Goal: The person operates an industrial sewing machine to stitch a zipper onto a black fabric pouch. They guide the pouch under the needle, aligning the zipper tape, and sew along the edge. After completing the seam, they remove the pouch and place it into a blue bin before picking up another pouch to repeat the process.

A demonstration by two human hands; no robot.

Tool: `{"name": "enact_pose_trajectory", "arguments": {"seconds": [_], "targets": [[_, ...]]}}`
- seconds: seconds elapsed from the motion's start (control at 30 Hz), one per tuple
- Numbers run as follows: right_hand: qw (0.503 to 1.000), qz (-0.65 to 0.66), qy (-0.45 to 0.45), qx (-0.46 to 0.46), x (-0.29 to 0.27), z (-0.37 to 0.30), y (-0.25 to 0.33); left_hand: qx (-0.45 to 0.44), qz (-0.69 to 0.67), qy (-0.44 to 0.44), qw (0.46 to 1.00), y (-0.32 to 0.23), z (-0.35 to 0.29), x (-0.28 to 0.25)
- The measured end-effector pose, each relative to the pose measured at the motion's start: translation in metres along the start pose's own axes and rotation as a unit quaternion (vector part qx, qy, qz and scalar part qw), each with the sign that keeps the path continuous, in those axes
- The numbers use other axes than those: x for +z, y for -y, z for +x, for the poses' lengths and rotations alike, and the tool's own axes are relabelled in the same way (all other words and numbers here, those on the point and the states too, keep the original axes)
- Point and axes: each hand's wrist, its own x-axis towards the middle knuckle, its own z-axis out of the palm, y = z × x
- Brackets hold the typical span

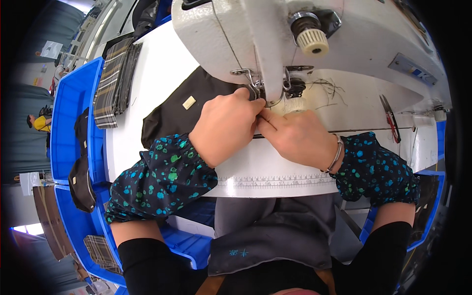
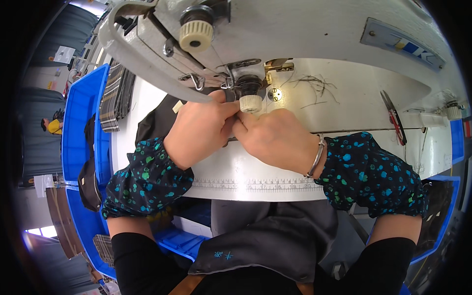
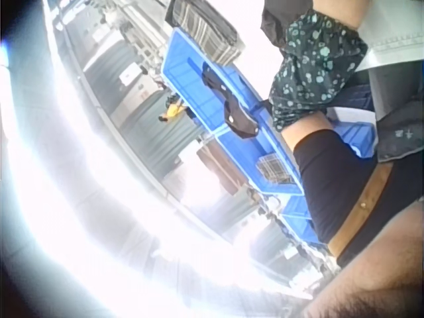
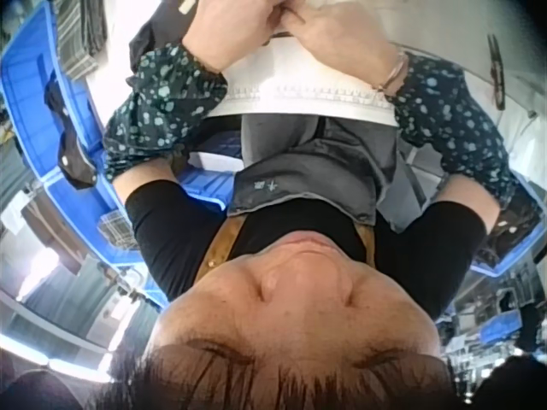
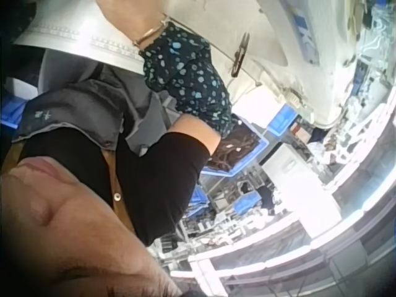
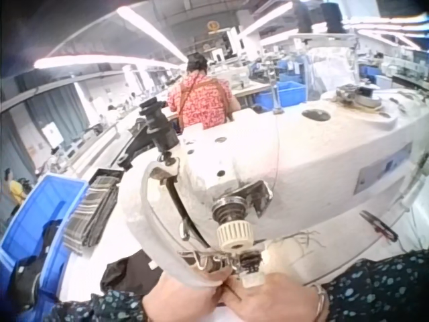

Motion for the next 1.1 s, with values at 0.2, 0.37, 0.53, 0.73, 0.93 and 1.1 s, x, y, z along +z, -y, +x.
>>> {"name": "enact_pose_trajectory", "arguments": {"seconds": [0.2, 0.37, 0.53, 0.73, 0.93, 1.1], "targets": [[0.999, -0.034, -0.026, 0.006, 0.000, 0.000, -0.002, -0.015, -0.043, -0.005, 0.999, 0.002, 0.005, -0.001], [0.999, -0.020, -0.042, 0.010, -0.003, 0.000, -0.004, -0.007, -0.044, -0.017, 0.999, 0.007, 0.000, 0.000], [0.997, -0.032, -0.064, 0.001, 0.001, 0.000, -0.004, 0.057, 0.047, -0.037, 0.997, 0.015, -0.004, -0.003], [0.997, 0.031, -0.069, -0.035, 0.007, 0.000, -0.002, 0.067, 0.019, -0.002, 0.998, 0.011, -0.001, -0.010], [0.998, 0.030, -0.001, -0.048, -0.004, -0.003, -0.009, 0.039, -0.055, 0.050, 0.996, -0.002, 0.001, -0.015], [0.999, 0.007, -0.005, -0.053, -0.011, -0.004, -0.009, 0.036, -0.095, 0.053, 0.993, -0.005, 0.003, -0.015]]}}
